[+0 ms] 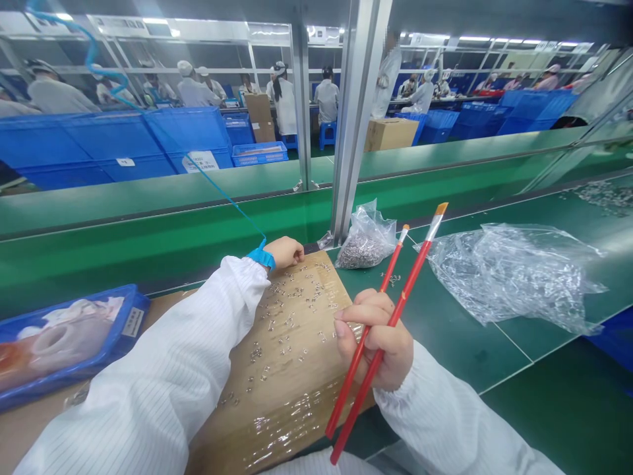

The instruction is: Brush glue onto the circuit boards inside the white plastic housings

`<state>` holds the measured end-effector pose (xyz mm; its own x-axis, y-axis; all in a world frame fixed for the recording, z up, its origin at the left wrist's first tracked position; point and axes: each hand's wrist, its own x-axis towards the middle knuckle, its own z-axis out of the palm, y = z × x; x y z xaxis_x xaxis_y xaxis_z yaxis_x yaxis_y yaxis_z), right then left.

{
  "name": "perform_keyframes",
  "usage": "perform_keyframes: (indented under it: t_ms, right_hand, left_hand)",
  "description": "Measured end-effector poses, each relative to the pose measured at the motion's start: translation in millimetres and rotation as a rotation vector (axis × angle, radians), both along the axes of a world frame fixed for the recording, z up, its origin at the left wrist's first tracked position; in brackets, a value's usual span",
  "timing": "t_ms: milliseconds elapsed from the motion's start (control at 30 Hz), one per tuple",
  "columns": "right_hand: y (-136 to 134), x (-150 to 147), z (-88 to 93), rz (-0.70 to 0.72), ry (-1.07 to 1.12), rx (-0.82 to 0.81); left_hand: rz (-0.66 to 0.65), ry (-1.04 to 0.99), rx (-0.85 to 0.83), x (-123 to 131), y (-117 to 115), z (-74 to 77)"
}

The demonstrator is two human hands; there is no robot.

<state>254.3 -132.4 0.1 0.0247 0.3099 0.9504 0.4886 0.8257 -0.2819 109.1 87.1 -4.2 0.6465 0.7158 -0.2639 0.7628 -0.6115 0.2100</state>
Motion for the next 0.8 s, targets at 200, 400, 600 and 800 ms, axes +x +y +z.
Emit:
perform_keyframes:
  t_ms: [200, 400, 600, 800]
  right_hand:
    - [1, 0, -0.7, -0.005, -0.012, 0.001]
    - [2, -1, -2.4, -0.022, 0.01, -0.011]
    - [0, 0, -0.2, 0.002, -0.013, -0.005]
    - [1, 0, -0.1, -0.022, -0.018, -0.009]
  left_hand:
    - [-0.065, 0.016, 0.121, 20, -11, 5.5]
    - [-0.17, 0.057, 0.155, 40, -19, -6.3]
    - [-0.182, 0.086, 0.232, 31, -22, -6.9]
    - [-0.26, 0.083, 0.292, 33, -33, -9.3]
